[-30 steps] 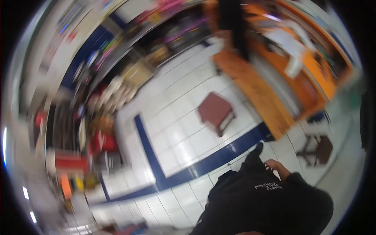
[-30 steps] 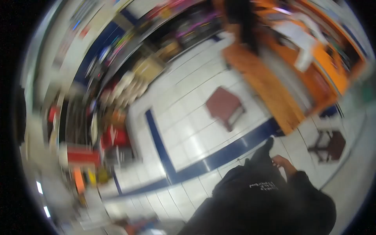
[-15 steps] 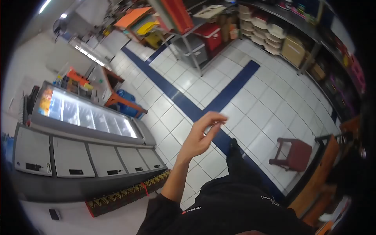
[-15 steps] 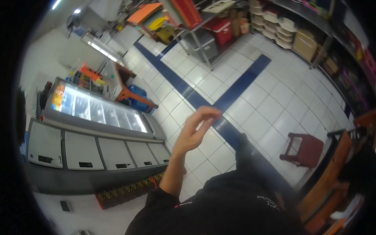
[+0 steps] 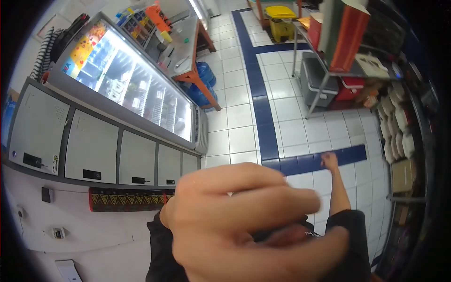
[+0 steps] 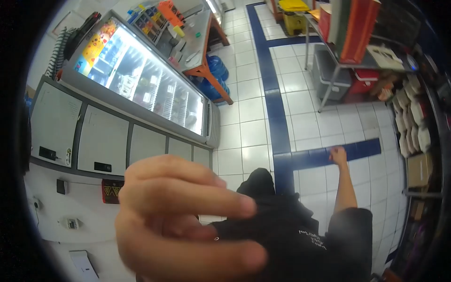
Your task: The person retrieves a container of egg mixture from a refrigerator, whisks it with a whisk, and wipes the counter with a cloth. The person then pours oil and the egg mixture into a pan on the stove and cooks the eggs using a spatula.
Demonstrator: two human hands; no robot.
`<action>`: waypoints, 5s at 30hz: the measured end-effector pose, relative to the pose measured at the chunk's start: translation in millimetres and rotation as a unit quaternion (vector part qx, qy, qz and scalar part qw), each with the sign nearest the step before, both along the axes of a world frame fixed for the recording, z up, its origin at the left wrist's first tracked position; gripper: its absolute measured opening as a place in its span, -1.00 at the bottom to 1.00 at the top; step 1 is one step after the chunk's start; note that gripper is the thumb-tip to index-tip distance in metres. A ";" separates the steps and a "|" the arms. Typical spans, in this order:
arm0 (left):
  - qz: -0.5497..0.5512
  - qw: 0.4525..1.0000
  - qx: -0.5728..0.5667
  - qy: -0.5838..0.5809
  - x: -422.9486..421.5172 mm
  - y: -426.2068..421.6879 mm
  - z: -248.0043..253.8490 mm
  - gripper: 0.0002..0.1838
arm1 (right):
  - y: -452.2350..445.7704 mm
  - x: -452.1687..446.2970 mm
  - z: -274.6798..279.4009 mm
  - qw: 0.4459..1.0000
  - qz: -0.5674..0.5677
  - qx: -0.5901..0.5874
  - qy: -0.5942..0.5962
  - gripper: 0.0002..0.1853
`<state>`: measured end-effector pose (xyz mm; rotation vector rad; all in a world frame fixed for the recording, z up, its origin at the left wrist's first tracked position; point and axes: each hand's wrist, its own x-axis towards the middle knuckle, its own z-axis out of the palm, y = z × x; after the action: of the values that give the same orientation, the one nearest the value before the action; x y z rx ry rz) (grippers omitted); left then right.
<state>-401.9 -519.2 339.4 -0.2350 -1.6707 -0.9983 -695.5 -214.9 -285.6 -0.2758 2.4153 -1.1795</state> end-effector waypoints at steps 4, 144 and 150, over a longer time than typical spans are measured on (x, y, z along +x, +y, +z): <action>0.004 0.942 -0.232 0.242 -119.3 -115.3 -14.9 -0.86 | -200.5 -144.3 147.2 0.991 0.098 -0.042 0.077 -0.74; 0.571 0.808 0.100 0.100 -2446.6 -2557.8 24.7 -0.45 | -2444.2 -2368.6 294.0 0.847 0.069 -0.465 0.250 -0.46; 0.516 0.839 0.095 0.146 -2457.6 -2493.8 28.5 -0.45 | -2442.0 -2366.6 290.4 0.862 0.067 -0.458 0.205 -0.43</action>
<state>-2859.5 -3013.0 367.9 0.5859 -1.1243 -0.2590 -3062.1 -2656.9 4.8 -1.0483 1.8788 -2.3114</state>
